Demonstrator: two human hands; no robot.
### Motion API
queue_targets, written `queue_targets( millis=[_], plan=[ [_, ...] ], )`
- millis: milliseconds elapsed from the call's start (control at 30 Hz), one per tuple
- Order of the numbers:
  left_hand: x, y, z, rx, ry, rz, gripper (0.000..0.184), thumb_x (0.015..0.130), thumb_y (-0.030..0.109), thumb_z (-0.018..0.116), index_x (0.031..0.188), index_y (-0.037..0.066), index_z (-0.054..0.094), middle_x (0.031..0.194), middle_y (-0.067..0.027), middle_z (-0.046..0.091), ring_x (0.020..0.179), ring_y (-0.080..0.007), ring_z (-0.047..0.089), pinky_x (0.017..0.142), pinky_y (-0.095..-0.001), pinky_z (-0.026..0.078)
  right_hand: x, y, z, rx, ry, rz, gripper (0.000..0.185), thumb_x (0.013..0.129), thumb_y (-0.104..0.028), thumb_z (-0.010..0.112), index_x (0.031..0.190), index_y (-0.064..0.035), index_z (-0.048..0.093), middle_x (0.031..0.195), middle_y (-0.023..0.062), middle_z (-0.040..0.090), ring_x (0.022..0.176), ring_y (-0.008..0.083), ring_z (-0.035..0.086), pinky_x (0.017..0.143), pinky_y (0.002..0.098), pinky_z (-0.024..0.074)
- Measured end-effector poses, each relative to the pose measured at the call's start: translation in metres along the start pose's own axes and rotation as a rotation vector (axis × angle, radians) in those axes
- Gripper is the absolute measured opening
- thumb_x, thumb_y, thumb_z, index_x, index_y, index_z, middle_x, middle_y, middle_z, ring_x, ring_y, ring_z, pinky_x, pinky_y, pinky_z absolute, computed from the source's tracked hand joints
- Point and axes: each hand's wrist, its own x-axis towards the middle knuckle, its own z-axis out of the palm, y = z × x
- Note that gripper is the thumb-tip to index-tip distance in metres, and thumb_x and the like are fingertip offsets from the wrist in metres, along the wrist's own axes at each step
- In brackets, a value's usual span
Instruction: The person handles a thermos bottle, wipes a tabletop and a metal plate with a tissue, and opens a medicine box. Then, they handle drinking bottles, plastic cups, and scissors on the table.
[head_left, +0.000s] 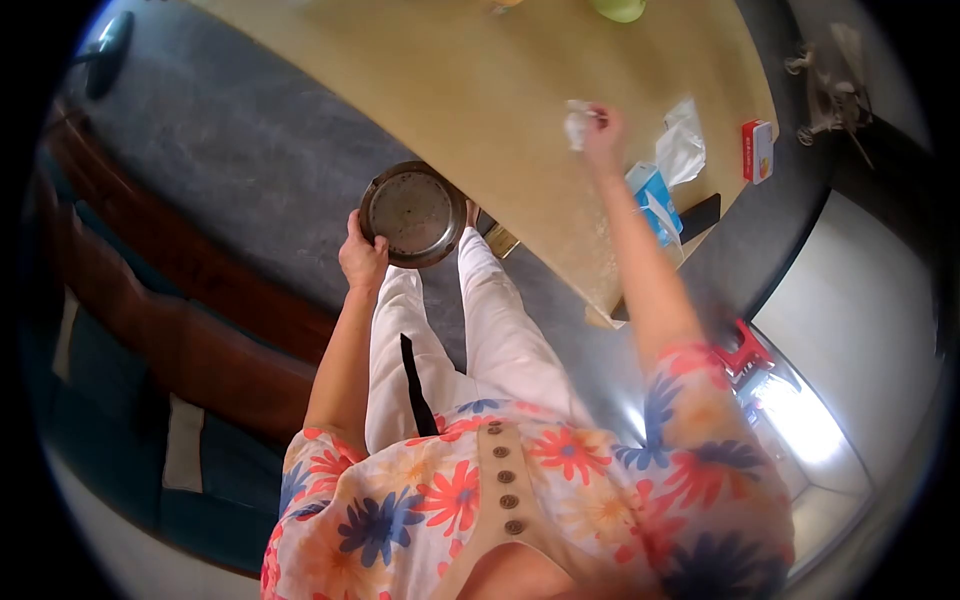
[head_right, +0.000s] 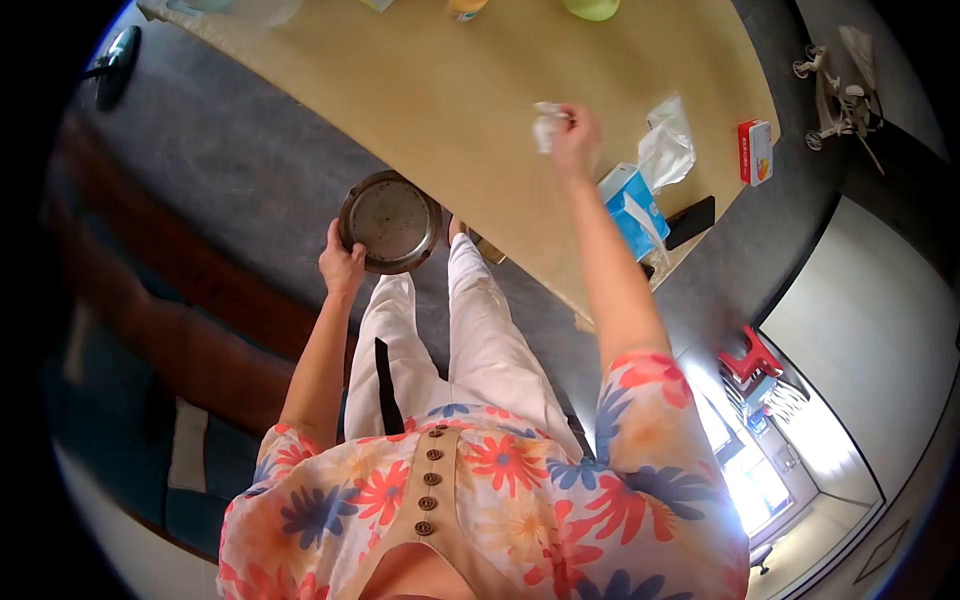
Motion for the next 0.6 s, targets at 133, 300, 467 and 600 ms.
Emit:
queue_targets(
  millis=[133,300,467,600],
  plan=[
    [0.001,0.0,-0.007,-0.008,0.017,0.02,0.053,0.07,0.014,0.055,0.121,0.014,0.042,0.087,-0.019,0.062,0.082,-0.0374,0.059,0.073,-0.0431,0.046,-0.065,-0.014,0.047,-0.236,-0.112,-0.351,0.01,0.078,-0.008,0.048,0.085,-0.0034,0.055,0.082,0.0122,0.056,0.078,0.0247,0.054,0.069,0.0352,0.0443],
    [-0.001,0.001,-0.022,0.053,-0.011,0.046,0.055,0.069,0.013,0.056,0.123,0.012,0.043,0.09,-0.0177,0.063,0.08,-0.0344,0.061,0.07,-0.0394,0.048,-0.175,-0.068,0.1,0.062,-0.542,-0.376,0.011,0.069,0.001,0.051,0.074,-0.0062,0.057,0.081,0.0124,0.054,0.082,0.0311,0.053,0.075,0.0389,0.044],
    [-0.008,0.008,-0.06,-0.067,-0.053,0.081,0.05,0.07,0.007,0.054,0.119,0.01,0.046,0.085,-0.0164,0.062,0.074,-0.0295,0.063,0.067,-0.0346,0.049,-0.072,0.007,0.074,0.236,-0.121,-0.055,0.011,0.071,0.001,0.051,0.077,-0.0067,0.057,0.083,0.0114,0.053,0.078,0.0311,0.053,0.068,0.0397,0.0457],
    [-0.011,0.089,-0.103,-0.229,-0.122,0.098,0.049,0.072,0.003,0.055,0.119,0.002,0.046,0.086,-0.0094,0.064,0.073,-0.0119,0.059,0.067,-0.0263,0.049,-0.007,0.002,0.0,-0.314,-0.011,-0.199,0.009,0.072,-0.005,0.056,0.08,-0.0079,0.056,0.086,0.0105,0.053,0.079,0.0314,0.053,0.068,0.0402,0.0454]
  ],
)
